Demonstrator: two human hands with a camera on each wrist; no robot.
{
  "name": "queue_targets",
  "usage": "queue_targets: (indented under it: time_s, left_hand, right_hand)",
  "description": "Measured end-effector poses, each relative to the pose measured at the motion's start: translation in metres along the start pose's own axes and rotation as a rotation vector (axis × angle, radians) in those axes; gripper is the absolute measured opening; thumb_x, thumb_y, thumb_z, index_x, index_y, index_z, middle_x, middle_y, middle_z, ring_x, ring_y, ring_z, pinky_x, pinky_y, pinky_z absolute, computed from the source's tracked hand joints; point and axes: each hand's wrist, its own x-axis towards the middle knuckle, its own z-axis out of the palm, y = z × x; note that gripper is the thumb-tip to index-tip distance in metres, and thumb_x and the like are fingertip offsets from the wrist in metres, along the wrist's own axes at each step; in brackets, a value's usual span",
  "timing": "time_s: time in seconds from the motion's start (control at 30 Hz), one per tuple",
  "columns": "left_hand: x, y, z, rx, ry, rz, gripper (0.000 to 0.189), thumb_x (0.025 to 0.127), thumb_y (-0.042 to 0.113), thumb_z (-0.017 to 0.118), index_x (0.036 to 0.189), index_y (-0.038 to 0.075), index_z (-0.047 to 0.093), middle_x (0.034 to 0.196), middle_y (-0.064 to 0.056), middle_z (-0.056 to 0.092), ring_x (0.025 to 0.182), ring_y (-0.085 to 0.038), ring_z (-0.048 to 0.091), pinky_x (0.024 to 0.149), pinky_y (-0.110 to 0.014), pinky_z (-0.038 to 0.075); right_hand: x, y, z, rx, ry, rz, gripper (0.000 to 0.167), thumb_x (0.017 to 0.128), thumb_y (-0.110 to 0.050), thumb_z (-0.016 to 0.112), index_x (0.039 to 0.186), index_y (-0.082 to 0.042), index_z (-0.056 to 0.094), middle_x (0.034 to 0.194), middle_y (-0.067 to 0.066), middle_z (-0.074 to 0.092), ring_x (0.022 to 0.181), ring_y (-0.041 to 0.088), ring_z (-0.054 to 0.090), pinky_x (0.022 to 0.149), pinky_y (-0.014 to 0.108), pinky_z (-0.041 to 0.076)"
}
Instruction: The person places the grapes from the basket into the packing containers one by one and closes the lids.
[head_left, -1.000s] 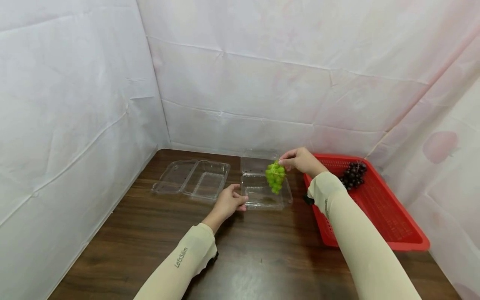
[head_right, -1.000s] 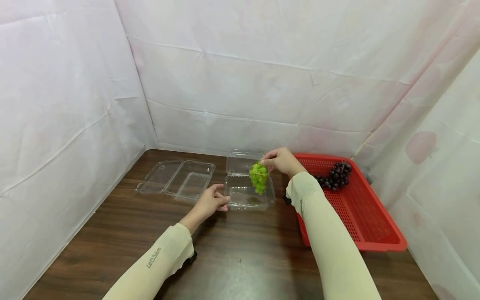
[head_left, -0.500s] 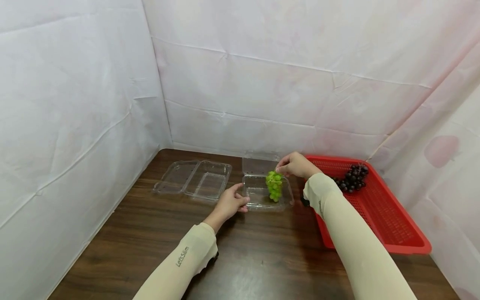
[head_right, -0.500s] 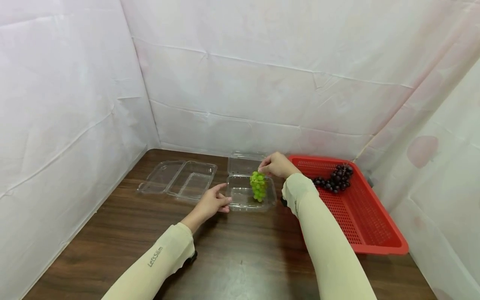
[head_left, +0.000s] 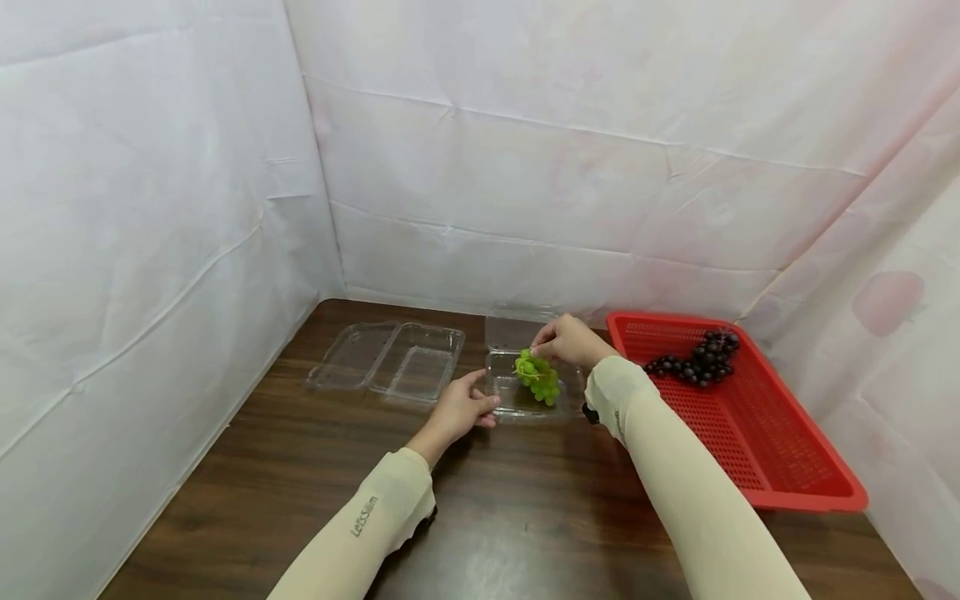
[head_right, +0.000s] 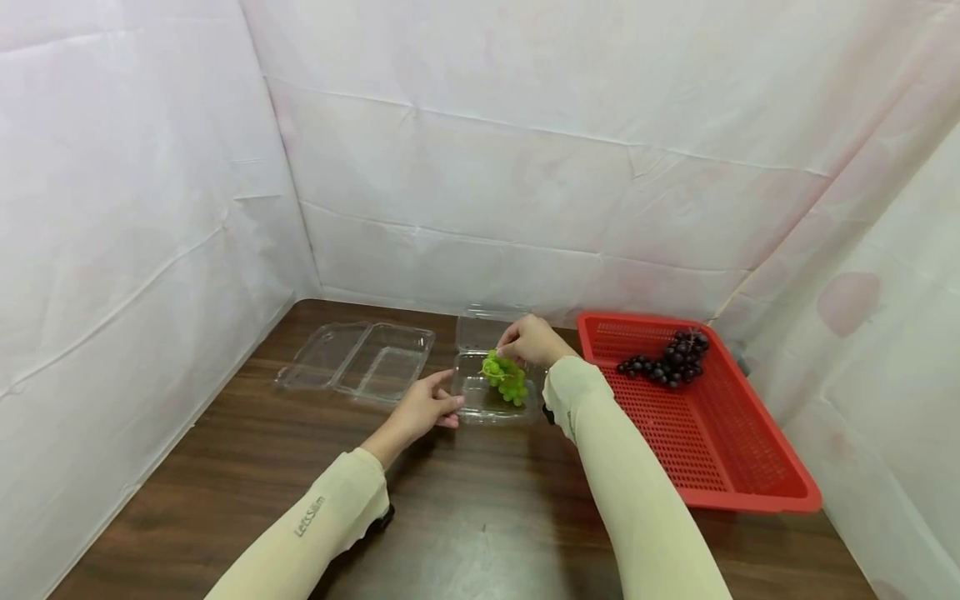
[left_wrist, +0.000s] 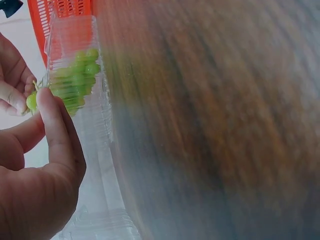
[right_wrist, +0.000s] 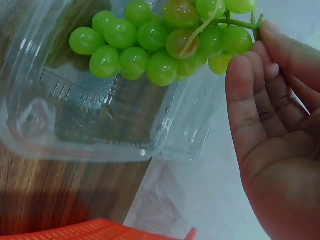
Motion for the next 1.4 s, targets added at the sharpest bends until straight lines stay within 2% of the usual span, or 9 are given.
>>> queue_targets:
  time_s: [0.17, 0.3, 0.37, 0.6, 0.77, 0.97, 1.07, 1.27, 1.4]
  left_hand:
    - [0.0, 0.002, 0.001, 0.005, -0.003, 0.006, 0.073, 0.094, 0.007, 0.069, 0.156, 0.004, 0.03, 0.095, -0.014, 0.067, 0.064, -0.016, 0.07, 0.064, -0.031, 0.061]
    - [0.0, 0.002, 0.001, 0.005, -0.005, 0.008, 0.073, 0.094, 0.006, 0.069, 0.155, 0.002, 0.029, 0.095, -0.015, 0.067, 0.063, -0.016, 0.07, 0.063, -0.032, 0.061]
    - [0.001, 0.001, 0.001, 0.002, -0.007, 0.006, 0.073, 0.094, 0.006, 0.069, 0.155, 0.002, 0.03, 0.095, -0.015, 0.067, 0.063, -0.016, 0.069, 0.063, -0.032, 0.061]
    - [0.003, 0.001, 0.002, -0.009, -0.017, -0.006, 0.072, 0.094, 0.009, 0.069, 0.155, 0.004, 0.031, 0.095, -0.015, 0.067, 0.063, -0.017, 0.07, 0.063, -0.033, 0.061]
    - [0.002, 0.002, 0.002, -0.005, -0.02, -0.02, 0.071, 0.095, 0.009, 0.069, 0.155, 0.005, 0.032, 0.095, -0.014, 0.067, 0.065, -0.017, 0.069, 0.064, -0.032, 0.061]
    - [0.002, 0.002, 0.002, 0.004, -0.016, -0.027, 0.07, 0.095, 0.009, 0.068, 0.155, 0.006, 0.033, 0.097, -0.013, 0.067, 0.067, -0.017, 0.07, 0.065, -0.032, 0.061]
    - [0.002, 0.002, 0.002, 0.004, -0.017, -0.024, 0.069, 0.095, 0.01, 0.068, 0.155, 0.006, 0.033, 0.097, -0.014, 0.066, 0.067, -0.017, 0.069, 0.066, -0.032, 0.061]
    - [-0.002, 0.004, 0.001, 0.012, -0.024, -0.028, 0.069, 0.096, 0.009, 0.067, 0.155, 0.005, 0.032, 0.097, -0.014, 0.066, 0.069, -0.018, 0.069, 0.068, -0.033, 0.061]
    - [-0.004, 0.005, -0.001, 0.014, -0.03, -0.035, 0.069, 0.097, 0.011, 0.066, 0.156, 0.006, 0.03, 0.099, -0.014, 0.065, 0.072, -0.018, 0.069, 0.073, -0.036, 0.061]
  right_hand:
    - [0.004, -0.003, 0.006, -0.041, -0.007, -0.039, 0.01, 0.092, -0.015, 0.072, 0.093, -0.007, 0.079, 0.08, 0.017, 0.069, 0.062, 0.019, 0.055, 0.064, 0.041, 0.054]
    - [0.008, -0.003, 0.012, -0.057, -0.022, -0.077, 0.01, 0.092, -0.014, 0.073, 0.091, -0.006, 0.079, 0.076, 0.015, 0.069, 0.061, 0.019, 0.056, 0.057, 0.031, 0.05]
    - [0.01, -0.002, 0.015, -0.052, -0.027, -0.078, 0.01, 0.092, -0.015, 0.073, 0.089, -0.006, 0.079, 0.075, 0.015, 0.069, 0.061, 0.02, 0.057, 0.057, 0.031, 0.05]
    - [0.011, -0.005, 0.022, -0.043, -0.056, -0.053, 0.008, 0.09, -0.014, 0.073, 0.087, -0.008, 0.079, 0.075, 0.014, 0.069, 0.067, 0.029, 0.061, 0.063, 0.04, 0.055]
    - [0.012, -0.008, 0.031, -0.12, -0.126, -0.047, 0.007, 0.09, -0.013, 0.074, 0.085, -0.009, 0.077, 0.078, 0.007, 0.072, 0.067, 0.025, 0.064, 0.065, 0.04, 0.057]
    - [0.013, -0.009, 0.043, -0.151, -0.212, -0.035, 0.009, 0.09, -0.012, 0.074, 0.085, -0.006, 0.077, 0.08, 0.011, 0.073, 0.07, 0.03, 0.067, 0.069, 0.045, 0.058]
    - [0.014, -0.009, 0.047, -0.16, -0.206, -0.046, 0.008, 0.09, -0.012, 0.075, 0.085, -0.007, 0.078, 0.079, 0.011, 0.073, 0.067, 0.029, 0.067, 0.065, 0.04, 0.058]
    - [0.014, -0.012, 0.054, -0.193, -0.203, -0.058, 0.008, 0.089, -0.013, 0.076, 0.084, -0.008, 0.079, 0.079, 0.01, 0.074, 0.057, 0.014, 0.06, 0.056, 0.027, 0.052]
    - [0.013, -0.014, 0.062, -0.193, -0.188, -0.073, 0.009, 0.09, -0.012, 0.075, 0.082, -0.009, 0.078, 0.077, 0.008, 0.074, 0.059, 0.022, 0.064, 0.055, 0.027, 0.052]
